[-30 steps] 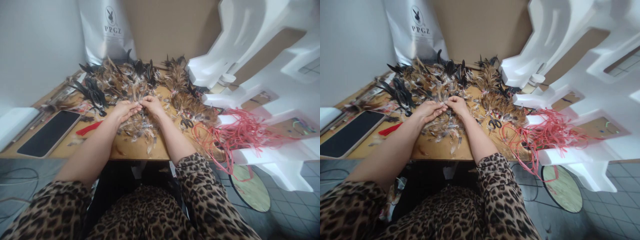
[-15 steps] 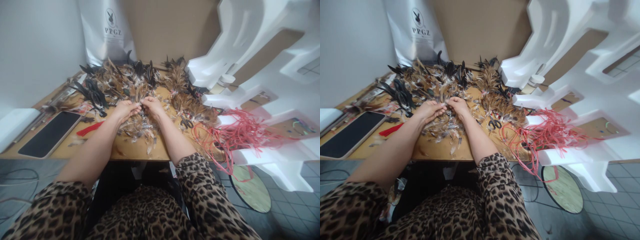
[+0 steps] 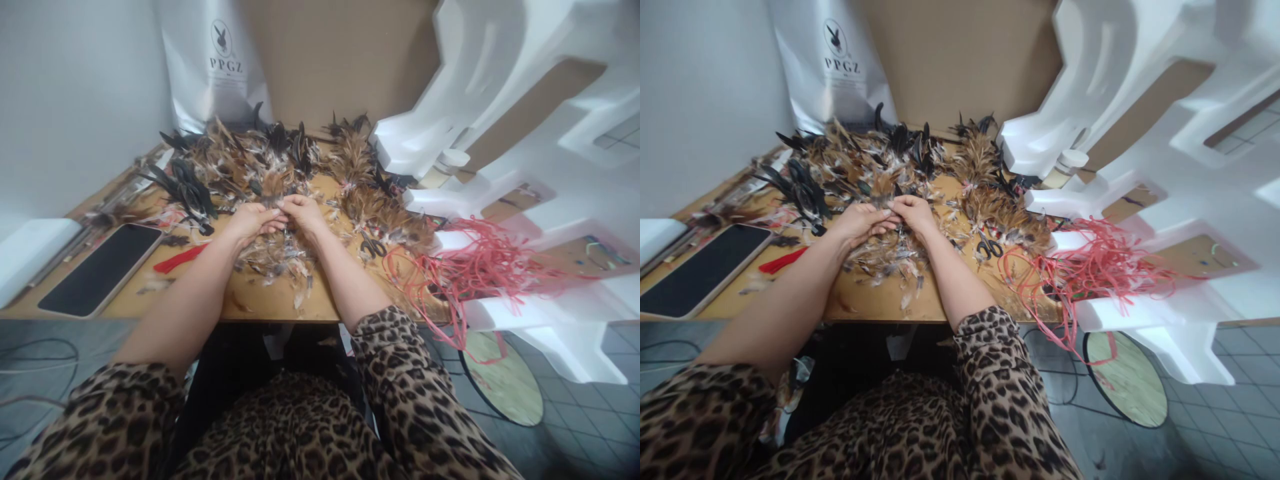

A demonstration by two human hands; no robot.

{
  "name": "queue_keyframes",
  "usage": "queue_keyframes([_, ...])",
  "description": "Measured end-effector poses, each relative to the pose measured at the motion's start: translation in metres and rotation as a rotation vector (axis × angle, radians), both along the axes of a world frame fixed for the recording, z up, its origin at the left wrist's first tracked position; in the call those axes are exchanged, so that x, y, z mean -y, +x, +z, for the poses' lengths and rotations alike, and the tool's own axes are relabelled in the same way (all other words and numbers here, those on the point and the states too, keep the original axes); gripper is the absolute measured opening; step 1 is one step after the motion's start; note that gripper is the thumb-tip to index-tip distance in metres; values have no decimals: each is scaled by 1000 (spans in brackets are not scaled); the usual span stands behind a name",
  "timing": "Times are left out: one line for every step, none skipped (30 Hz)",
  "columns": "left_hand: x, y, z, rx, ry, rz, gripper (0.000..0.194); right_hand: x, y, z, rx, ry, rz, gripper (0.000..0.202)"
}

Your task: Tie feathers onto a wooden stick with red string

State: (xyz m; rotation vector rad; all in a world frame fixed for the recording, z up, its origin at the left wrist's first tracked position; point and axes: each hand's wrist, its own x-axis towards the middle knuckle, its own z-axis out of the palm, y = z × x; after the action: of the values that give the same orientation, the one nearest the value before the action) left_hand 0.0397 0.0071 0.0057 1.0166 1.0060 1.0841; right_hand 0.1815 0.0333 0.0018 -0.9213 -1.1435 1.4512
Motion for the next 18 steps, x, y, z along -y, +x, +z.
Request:
queue_keyframes([0, 0, 0, -9, 7, 0, 11, 0, -1, 0, -1, -3, -11, 34])
queue_keyframes([0, 0, 0, -16, 12, -4, 11, 1, -1, 0, -1, -4, -18, 34])
queue_keyframes([0, 0, -1, -21, 16, -10, 11, 1, -1, 0, -2, -5, -20, 34])
queue_keyframes([0, 0, -1, -24, 17, -17, 11, 1, -2, -1, -3, -8, -17, 35])
queue_keyframes([0, 0, 0, -26, 16, -23, 11, 0, -2, -2, -7, -12, -7, 36])
queue_keyframes([0, 0, 0, -28, 13, -29, 12, -1, -1, -3, -13, -14, 6, 36])
queue_keyframes([0, -1, 0, -30, 9, -35, 12, -1, -1, -4, -22, -15, 19, 37])
queue_keyframes([0, -1, 1, -32, 5, -44, 12, -2, -1, -4, -34, -16, 30, 38])
queue_keyframes([0, -2, 2, -35, 1, -57, 12, -2, -1, -4, -47, -16, 41, 38])
queue_keyframes([1, -2, 2, -38, -2, -74, 12, -3, 0, -4, -60, -16, 51, 39])
queue_keyframes([1, -2, 3, -42, -1, -90, 12, -2, 0, -4, -72, -18, 59, 39])
queue_keyframes([2, -3, 4, -48, 3, -104, 13, -2, 0, -3, -82, -23, 66, 40])
queue_keyframes([2, -3, 5, -57, 12, -114, 14, -1, 0, -3, -88, -28, 74, 41])
queue_keyframes([3, -3, 5, -68, 22, -119, 15, -1, 0, -2, -89, -32, 82, 41])
queue_keyframes([3, -3, 6, -82, 31, -119, 16, 0, 0, -2, -87, -33, 89, 41])
queue_keyframes([4, -3, 6, -98, 37, -113, 17, 0, 0, -2, -81, -31, 91, 41])
queue_keyframes([4, -3, 7, -115, 39, -107, 17, 0, 1, -2, -71, -23, 91, 40])
queue_keyframes([4, -3, 7, -130, 40, -100, 17, 1, 1, -1, -56, -10, 88, 40])
